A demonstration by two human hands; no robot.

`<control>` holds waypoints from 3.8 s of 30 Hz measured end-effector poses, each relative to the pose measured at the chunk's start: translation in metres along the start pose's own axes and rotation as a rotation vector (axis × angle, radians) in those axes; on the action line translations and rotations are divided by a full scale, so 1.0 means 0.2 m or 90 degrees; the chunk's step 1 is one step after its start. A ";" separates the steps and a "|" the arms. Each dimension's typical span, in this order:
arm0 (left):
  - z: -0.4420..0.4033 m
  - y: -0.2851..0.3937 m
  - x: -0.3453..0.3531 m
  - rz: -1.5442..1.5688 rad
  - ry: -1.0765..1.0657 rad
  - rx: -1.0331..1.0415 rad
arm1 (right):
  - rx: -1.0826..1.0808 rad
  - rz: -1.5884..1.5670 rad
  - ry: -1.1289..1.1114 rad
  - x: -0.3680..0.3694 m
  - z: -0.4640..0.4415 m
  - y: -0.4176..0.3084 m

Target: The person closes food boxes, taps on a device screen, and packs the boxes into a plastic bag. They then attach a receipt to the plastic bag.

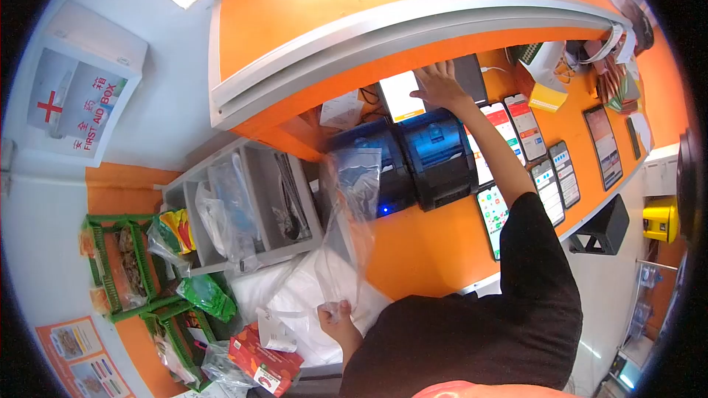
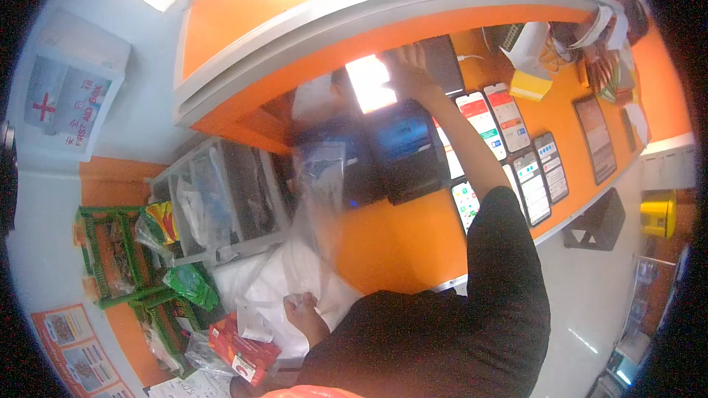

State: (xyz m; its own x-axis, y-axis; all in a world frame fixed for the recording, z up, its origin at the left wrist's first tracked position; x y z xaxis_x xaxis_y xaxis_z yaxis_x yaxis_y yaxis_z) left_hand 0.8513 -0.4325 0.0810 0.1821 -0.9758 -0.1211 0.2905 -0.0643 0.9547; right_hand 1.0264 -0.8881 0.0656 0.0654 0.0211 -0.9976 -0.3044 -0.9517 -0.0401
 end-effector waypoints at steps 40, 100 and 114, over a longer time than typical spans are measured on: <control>0.00 -0.02 0.03 0.021 -0.021 -0.023 | 0.030 0.020 -0.021 0.01 0.00 -0.01; 0.21 0.34 -0.08 -0.155 -0.310 0.649 | -0.389 -0.819 -0.229 -0.36 1.46 -1.21; 0.47 0.35 -0.52 -0.086 -0.504 0.478 | -0.226 -0.962 -0.588 -0.14 0.97 -1.46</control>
State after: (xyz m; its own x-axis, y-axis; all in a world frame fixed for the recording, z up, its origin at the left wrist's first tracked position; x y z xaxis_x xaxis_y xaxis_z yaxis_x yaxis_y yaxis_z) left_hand 0.7640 -0.3556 0.1856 -0.5408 -0.7915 -0.2849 -0.4313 -0.0299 0.9017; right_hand 0.9283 -0.5513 0.0940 -0.4679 0.8666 0.1734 -0.2851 0.0377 -0.9578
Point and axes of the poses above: each hand's wrist, its own z-axis away from the middle knuckle, its own x-axis out of the palm, y = z × x, the point moved 2 cm from there along -z, towards the middle knuckle
